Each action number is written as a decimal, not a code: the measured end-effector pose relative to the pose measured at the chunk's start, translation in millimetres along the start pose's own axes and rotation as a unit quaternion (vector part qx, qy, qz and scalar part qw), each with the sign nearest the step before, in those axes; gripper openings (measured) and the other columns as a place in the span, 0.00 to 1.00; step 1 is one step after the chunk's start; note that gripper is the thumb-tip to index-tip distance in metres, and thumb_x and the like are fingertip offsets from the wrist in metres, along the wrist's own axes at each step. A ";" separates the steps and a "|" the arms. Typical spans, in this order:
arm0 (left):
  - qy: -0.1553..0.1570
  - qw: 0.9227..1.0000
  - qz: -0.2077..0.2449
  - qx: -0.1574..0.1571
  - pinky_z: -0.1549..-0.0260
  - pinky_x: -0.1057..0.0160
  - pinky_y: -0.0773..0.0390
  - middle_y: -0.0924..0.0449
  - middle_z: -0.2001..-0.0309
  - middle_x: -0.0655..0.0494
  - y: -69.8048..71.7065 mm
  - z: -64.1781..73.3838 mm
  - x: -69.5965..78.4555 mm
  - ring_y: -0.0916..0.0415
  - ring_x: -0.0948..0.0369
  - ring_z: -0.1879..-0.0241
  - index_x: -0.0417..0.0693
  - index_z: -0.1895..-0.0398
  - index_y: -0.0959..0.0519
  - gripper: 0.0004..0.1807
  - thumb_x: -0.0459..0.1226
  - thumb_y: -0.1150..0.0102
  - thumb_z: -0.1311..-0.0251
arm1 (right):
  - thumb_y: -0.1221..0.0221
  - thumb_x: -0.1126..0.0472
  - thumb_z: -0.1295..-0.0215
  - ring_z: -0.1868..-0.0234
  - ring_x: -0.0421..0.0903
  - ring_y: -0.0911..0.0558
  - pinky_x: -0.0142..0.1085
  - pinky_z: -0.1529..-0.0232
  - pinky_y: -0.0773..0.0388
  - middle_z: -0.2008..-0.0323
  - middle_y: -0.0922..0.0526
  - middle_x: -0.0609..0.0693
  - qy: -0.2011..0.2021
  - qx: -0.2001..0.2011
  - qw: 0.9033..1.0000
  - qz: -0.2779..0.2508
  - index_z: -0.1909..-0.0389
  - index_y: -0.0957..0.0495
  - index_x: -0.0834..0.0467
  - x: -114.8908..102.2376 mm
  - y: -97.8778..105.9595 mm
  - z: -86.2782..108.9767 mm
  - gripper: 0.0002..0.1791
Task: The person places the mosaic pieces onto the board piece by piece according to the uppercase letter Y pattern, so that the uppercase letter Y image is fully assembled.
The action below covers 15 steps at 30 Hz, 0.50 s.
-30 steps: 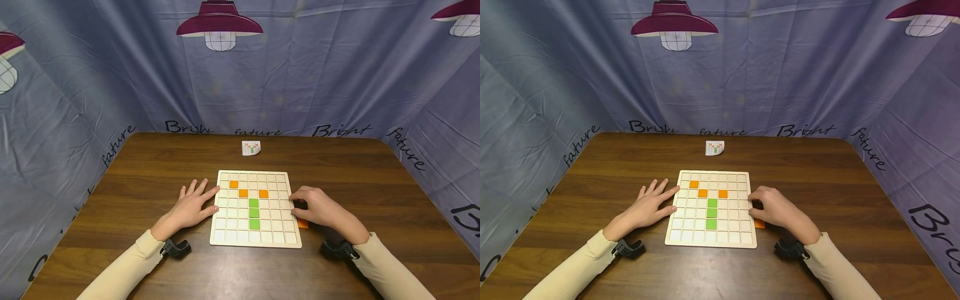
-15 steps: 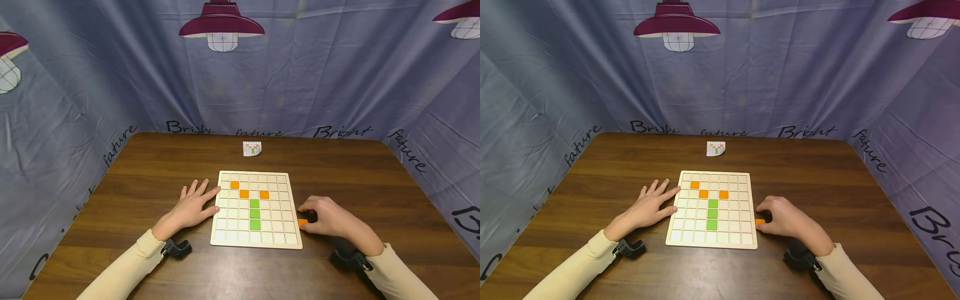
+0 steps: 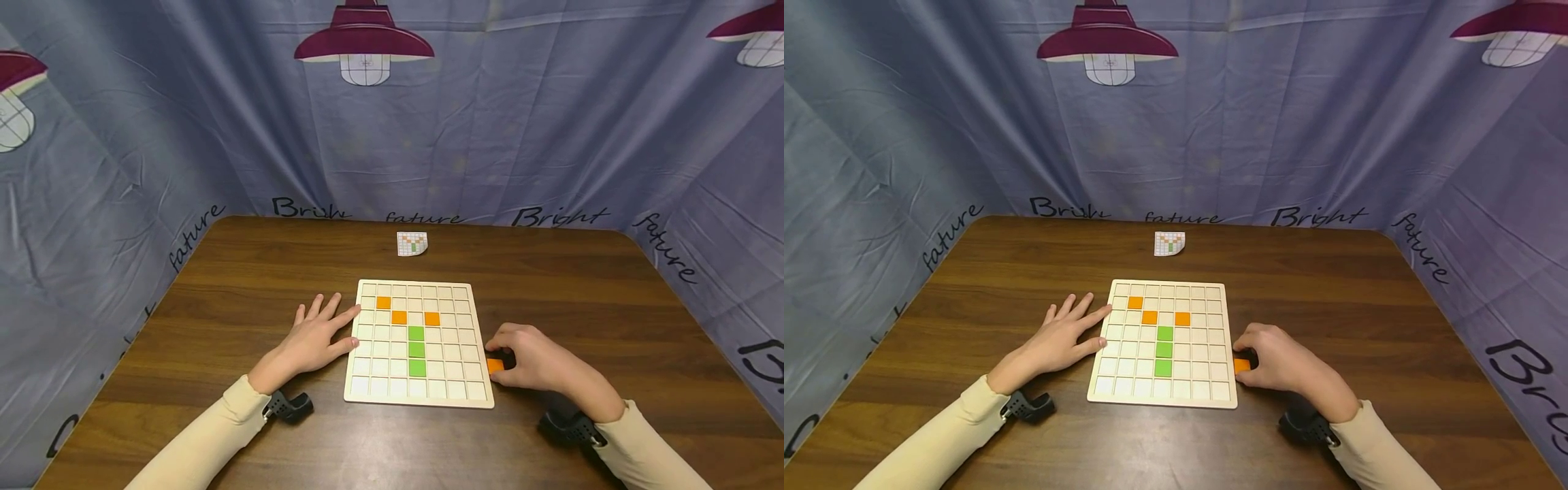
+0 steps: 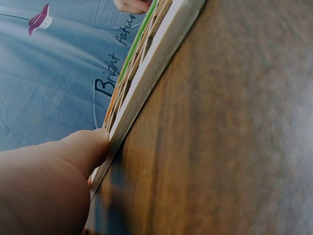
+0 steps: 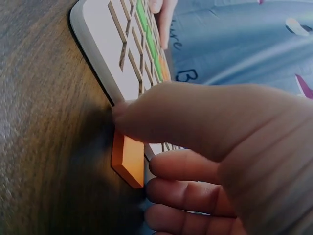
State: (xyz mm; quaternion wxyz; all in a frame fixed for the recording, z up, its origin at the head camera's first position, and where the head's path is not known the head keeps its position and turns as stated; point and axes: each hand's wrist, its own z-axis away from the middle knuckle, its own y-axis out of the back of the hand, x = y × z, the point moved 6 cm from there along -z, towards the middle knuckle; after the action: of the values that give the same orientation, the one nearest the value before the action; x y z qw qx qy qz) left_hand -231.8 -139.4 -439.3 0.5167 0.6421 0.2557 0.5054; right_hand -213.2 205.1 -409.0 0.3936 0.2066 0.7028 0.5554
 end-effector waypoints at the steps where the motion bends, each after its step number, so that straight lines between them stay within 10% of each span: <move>1: 0.000 1.000 -0.001 0.000 0.31 0.21 0.56 0.50 0.19 0.36 -0.1 0.0 -0.1 0.58 0.29 0.21 0.60 0.21 0.37 0.34 0.55 0.46 0.28 | 0.23 0.58 0.53 0.67 0.34 0.24 0.30 0.65 0.22 0.65 0.18 0.43 0.002 0.001 1.000 0.000 0.60 0.12 0.59 -0.4 -0.1 -0.1 0.17; 15: 0.000 1.000 -0.002 0.003 0.31 0.22 0.55 0.50 0.19 0.36 -1.5 -1.0 -1.5 0.58 0.29 0.21 0.60 0.22 0.36 0.34 0.55 0.46 0.28 | 0.24 0.62 0.50 0.69 0.33 0.27 0.29 0.69 0.25 0.67 0.20 0.42 0.011 -0.009 1.000 -0.011 0.61 0.12 0.57 -5.8 -0.5 -0.2 0.14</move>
State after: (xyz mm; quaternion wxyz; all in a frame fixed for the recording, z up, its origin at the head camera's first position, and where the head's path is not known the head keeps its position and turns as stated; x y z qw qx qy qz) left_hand -233.0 -139.8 -441.3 0.5158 0.6433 0.2578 0.5036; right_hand -209.8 200.6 -407.5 0.3935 0.1889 0.7048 0.5593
